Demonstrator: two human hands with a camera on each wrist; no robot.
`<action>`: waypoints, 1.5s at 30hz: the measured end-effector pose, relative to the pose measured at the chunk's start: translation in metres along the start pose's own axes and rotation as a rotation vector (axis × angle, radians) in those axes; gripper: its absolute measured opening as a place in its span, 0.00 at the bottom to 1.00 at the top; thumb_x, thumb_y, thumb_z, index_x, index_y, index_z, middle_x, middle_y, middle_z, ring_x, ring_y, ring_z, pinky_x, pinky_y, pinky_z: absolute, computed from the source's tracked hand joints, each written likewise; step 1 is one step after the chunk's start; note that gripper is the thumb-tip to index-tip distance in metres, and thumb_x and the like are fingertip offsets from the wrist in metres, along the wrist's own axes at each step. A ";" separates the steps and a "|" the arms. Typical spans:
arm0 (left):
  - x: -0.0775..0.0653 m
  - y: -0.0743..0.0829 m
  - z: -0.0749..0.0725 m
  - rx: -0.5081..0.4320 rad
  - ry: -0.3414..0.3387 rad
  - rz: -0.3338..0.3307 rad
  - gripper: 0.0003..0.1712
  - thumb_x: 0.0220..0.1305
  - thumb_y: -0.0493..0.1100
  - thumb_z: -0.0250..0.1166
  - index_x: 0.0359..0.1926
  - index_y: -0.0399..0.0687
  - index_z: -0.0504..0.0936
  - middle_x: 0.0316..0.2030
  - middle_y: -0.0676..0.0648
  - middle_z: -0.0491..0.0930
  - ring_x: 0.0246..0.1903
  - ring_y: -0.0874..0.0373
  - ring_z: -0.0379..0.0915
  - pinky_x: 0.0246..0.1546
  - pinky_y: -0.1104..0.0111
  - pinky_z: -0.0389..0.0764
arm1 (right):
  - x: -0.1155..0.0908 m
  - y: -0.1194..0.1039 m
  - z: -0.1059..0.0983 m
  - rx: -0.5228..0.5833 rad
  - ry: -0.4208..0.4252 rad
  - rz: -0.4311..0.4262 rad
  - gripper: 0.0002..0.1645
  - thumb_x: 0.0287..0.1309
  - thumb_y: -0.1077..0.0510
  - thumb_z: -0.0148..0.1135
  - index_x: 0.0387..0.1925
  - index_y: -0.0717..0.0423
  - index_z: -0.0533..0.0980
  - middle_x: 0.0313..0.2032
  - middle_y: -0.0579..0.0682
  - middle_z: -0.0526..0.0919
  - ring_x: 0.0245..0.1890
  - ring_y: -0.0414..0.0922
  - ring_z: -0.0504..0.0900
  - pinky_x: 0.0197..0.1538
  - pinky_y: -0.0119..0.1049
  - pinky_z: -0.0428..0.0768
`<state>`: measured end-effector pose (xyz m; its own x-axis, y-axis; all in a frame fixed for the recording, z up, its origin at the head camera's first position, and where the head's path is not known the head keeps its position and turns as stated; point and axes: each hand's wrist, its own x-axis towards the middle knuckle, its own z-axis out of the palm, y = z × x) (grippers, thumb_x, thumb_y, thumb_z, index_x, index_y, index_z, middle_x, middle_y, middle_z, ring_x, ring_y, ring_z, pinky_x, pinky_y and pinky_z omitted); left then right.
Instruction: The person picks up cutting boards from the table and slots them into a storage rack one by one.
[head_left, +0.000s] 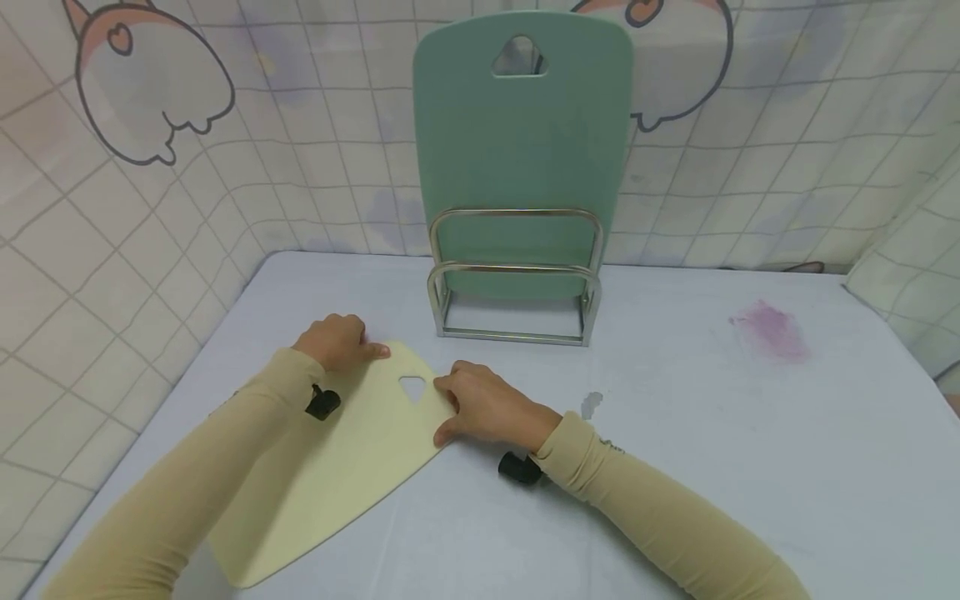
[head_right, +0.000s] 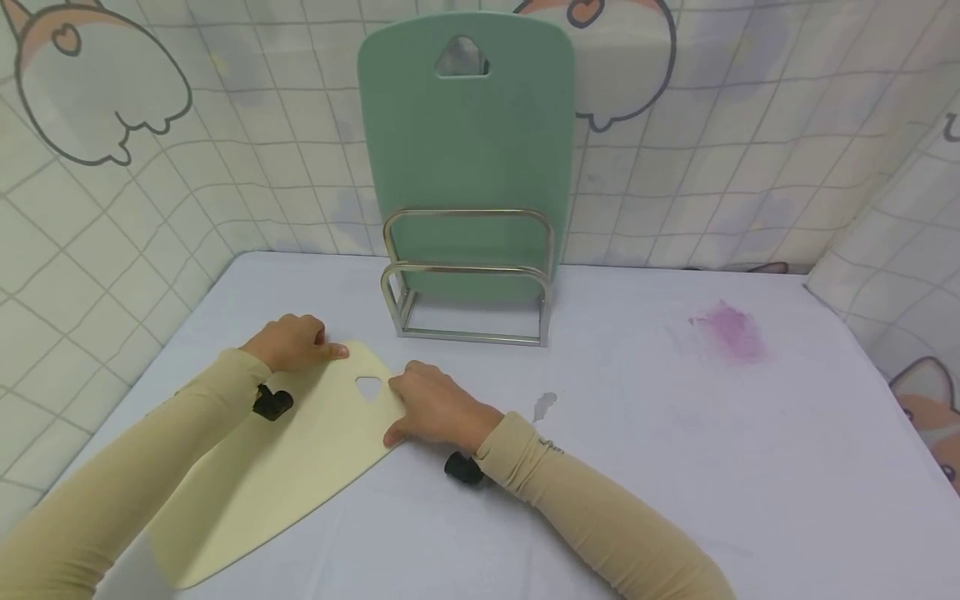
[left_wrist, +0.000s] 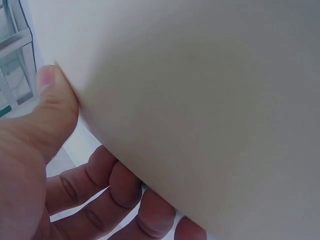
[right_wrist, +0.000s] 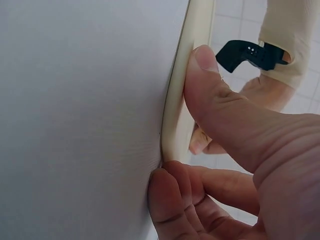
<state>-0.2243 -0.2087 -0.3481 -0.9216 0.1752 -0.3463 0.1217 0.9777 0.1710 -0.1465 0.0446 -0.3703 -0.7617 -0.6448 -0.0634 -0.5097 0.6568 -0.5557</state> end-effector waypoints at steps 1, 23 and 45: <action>0.000 -0.001 0.000 -0.001 0.000 -0.001 0.30 0.71 0.65 0.62 0.37 0.39 0.81 0.31 0.44 0.79 0.32 0.52 0.73 0.33 0.62 0.74 | 0.000 0.000 0.000 -0.001 0.001 -0.003 0.24 0.47 0.49 0.83 0.28 0.58 0.76 0.29 0.47 0.72 0.33 0.42 0.70 0.34 0.28 0.67; -0.015 -0.023 -0.017 -0.066 -0.143 0.030 0.29 0.67 0.60 0.68 0.46 0.36 0.80 0.35 0.45 0.80 0.31 0.56 0.76 0.32 0.69 0.75 | 0.003 0.018 -0.007 0.034 0.084 0.044 0.34 0.51 0.49 0.80 0.17 0.50 0.60 0.20 0.42 0.56 0.25 0.39 0.57 0.29 0.28 0.54; -0.016 -0.016 -0.014 0.023 -0.108 0.030 0.29 0.72 0.58 0.63 0.47 0.31 0.79 0.42 0.37 0.83 0.42 0.46 0.77 0.52 0.48 0.81 | -0.002 0.025 -0.028 0.312 -0.018 0.346 0.14 0.50 0.49 0.79 0.35 0.52 0.88 0.21 0.42 0.89 0.29 0.38 0.85 0.38 0.30 0.77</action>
<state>-0.2163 -0.2292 -0.3328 -0.8726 0.2147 -0.4388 0.1583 0.9740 0.1618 -0.1683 0.0732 -0.3608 -0.8572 -0.4174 -0.3016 -0.0803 0.6869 -0.7223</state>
